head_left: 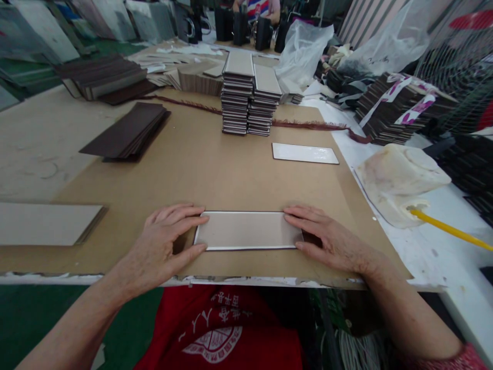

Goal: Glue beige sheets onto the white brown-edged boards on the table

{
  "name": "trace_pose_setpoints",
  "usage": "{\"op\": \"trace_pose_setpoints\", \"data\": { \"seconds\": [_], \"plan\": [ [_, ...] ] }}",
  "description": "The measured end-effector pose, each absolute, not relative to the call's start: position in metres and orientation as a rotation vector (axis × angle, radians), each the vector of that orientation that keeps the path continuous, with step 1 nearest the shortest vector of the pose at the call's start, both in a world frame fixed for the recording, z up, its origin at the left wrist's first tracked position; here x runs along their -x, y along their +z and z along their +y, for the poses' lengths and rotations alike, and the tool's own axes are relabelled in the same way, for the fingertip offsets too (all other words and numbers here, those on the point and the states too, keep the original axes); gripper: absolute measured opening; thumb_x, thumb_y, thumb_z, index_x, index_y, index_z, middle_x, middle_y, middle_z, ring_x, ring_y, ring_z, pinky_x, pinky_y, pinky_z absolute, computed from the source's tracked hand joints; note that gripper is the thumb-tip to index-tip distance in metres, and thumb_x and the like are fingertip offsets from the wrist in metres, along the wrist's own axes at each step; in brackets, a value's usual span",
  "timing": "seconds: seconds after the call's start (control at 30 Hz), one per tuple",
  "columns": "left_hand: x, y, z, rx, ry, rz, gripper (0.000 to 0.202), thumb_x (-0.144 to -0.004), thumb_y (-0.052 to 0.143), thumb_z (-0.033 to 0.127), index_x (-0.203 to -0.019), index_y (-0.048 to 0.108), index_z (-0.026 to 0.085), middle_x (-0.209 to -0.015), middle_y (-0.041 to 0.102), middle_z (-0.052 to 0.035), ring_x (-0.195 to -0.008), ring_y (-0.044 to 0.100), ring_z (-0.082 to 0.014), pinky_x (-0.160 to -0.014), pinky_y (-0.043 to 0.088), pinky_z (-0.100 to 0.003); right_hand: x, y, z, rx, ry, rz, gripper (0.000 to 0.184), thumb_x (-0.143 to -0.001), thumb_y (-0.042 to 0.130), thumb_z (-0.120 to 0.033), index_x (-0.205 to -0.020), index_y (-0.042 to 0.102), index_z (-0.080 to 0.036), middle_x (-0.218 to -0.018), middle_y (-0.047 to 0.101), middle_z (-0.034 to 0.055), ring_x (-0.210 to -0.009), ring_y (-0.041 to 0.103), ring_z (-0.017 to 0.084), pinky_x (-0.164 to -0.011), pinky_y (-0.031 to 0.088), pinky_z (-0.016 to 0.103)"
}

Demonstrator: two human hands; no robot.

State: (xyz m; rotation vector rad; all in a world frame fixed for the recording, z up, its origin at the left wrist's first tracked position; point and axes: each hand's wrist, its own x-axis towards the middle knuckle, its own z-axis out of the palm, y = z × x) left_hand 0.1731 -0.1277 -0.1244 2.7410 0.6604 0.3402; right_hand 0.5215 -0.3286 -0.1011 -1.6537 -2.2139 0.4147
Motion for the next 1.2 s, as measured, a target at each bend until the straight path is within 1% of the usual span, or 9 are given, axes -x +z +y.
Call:
{"op": "trace_pose_setpoints", "data": {
  "seconds": [0.23, 0.37, 0.47, 0.6, 0.73, 0.83, 1.0, 1.07, 1.2],
  "plan": [
    [-0.174, -0.122, -0.131, -2.811, 0.363, 0.627, 0.045, -0.088, 0.059, 0.048, -0.129, 0.059, 0.028, -0.144, 0.05, -0.0068, -0.135, 0.041, -0.0342, -0.111, 0.034, -0.056, -0.511, -0.098, -0.332, 1.767, 0.264, -2.288, 0.055, -0.091, 0.055, -0.025, -0.145, 0.048, -0.018, -0.154, 0.04, 0.0128, -0.143, 0.032, 0.031, -0.117, 0.027, 0.056],
    [-0.179, -0.109, -0.132, -2.922, 0.289, 0.524, 0.043, -0.09, 0.056, 0.042, -0.128, 0.06, 0.024, -0.135, 0.056, -0.0095, -0.126, 0.048, -0.0338, -0.107, 0.036, -0.054, -0.502, -0.089, -0.328, 1.827, 0.244, -2.305, 0.047, -0.088, 0.052, -0.021, -0.135, 0.055, -0.013, -0.138, 0.052, 0.0166, -0.122, 0.05, 0.031, -0.107, 0.039, 0.053],
    [-0.186, -0.097, -0.134, -2.993, 0.18, 0.405, 0.04, -0.093, 0.053, 0.039, -0.129, 0.059, 0.023, -0.126, 0.062, -0.0096, -0.119, 0.053, -0.0316, -0.11, 0.031, -0.056, -0.493, -0.08, -0.323, 1.882, 0.244, -2.342, 0.042, -0.088, 0.05, -0.02, -0.129, 0.057, -0.01, -0.121, 0.058, 0.0167, -0.107, 0.054, 0.028, -0.101, 0.044, 0.049],
    [-0.198, -0.088, -0.149, -3.116, 0.141, 0.35, 0.06, -0.09, 0.055, 0.061, -0.141, 0.05, 0.029, -0.117, 0.063, -0.0121, -0.115, 0.055, -0.0356, -0.113, 0.017, -0.067, -0.474, -0.074, -0.317, 1.965, 0.126, -2.405, 0.047, -0.093, 0.052, -0.035, -0.135, 0.055, -0.013, -0.111, 0.059, 0.0163, -0.098, 0.054, 0.031, -0.09, 0.049, 0.049],
    [-0.208, -0.09, -0.164, -3.22, 0.11, 0.399, 0.084, -0.074, 0.053, 0.085, -0.138, 0.056, 0.03, -0.104, 0.063, -0.0136, -0.11, 0.055, -0.0397, -0.111, 0.018, -0.071, -0.46, -0.081, -0.318, 1.983, 0.0, -2.455, 0.062, -0.091, 0.057, -0.057, -0.145, 0.048, -0.027, -0.118, 0.057, 0.0173, -0.099, 0.055, 0.035, -0.081, 0.052, 0.05],
    [-0.208, -0.094, -0.165, -3.241, 0.116, 0.44, 0.086, -0.075, 0.053, 0.085, -0.134, 0.061, 0.023, -0.107, 0.063, -0.0164, -0.111, 0.056, -0.0408, -0.113, 0.014, -0.072, -0.463, -0.091, -0.326, 2.003, -0.036, -2.435, 0.061, -0.092, 0.056, -0.058, -0.145, 0.049, -0.027, -0.135, 0.052, 0.0192, -0.114, 0.053, 0.038, -0.092, 0.048, 0.056],
    [-0.192, -0.101, -0.154, -3.196, 0.158, 0.411, 0.076, -0.082, 0.052, 0.078, -0.13, 0.062, 0.02, -0.123, 0.062, -0.0197, -0.118, 0.056, -0.0413, -0.115, 0.011, -0.072, -0.492, -0.102, -0.348, 2.043, -0.027, -2.359, 0.056, -0.097, 0.051, -0.054, -0.147, 0.046, -0.028, -0.152, 0.043, 0.0138, -0.136, 0.039, 0.039, -0.108, 0.031, 0.067],
    [-0.184, -0.106, -0.149, -3.162, 0.177, 0.4, 0.072, -0.085, 0.053, 0.074, -0.132, 0.06, 0.021, -0.13, 0.06, -0.0178, -0.124, 0.054, -0.0397, -0.116, 0.016, -0.069, -0.505, -0.103, -0.353, 2.059, -0.015, -2.33, 0.055, -0.099, 0.05, -0.052, -0.147, 0.045, -0.027, -0.154, 0.041, 0.0116, -0.141, 0.034, 0.038, -0.111, 0.026, 0.068],
    [-0.172, -0.122, -0.143, -3.108, 0.203, 0.408, 0.073, -0.086, 0.057, 0.069, -0.141, 0.053, 0.021, -0.144, 0.053, -0.0146, -0.132, 0.05, -0.0361, -0.112, 0.039, -0.057, -0.512, -0.098, -0.351, 1.991, 0.113, -2.316, 0.055, -0.102, 0.044, -0.05, -0.151, 0.04, -0.026, -0.16, 0.032, 0.0097, -0.148, 0.024, 0.031, -0.118, 0.015, 0.063]
  ]
}}
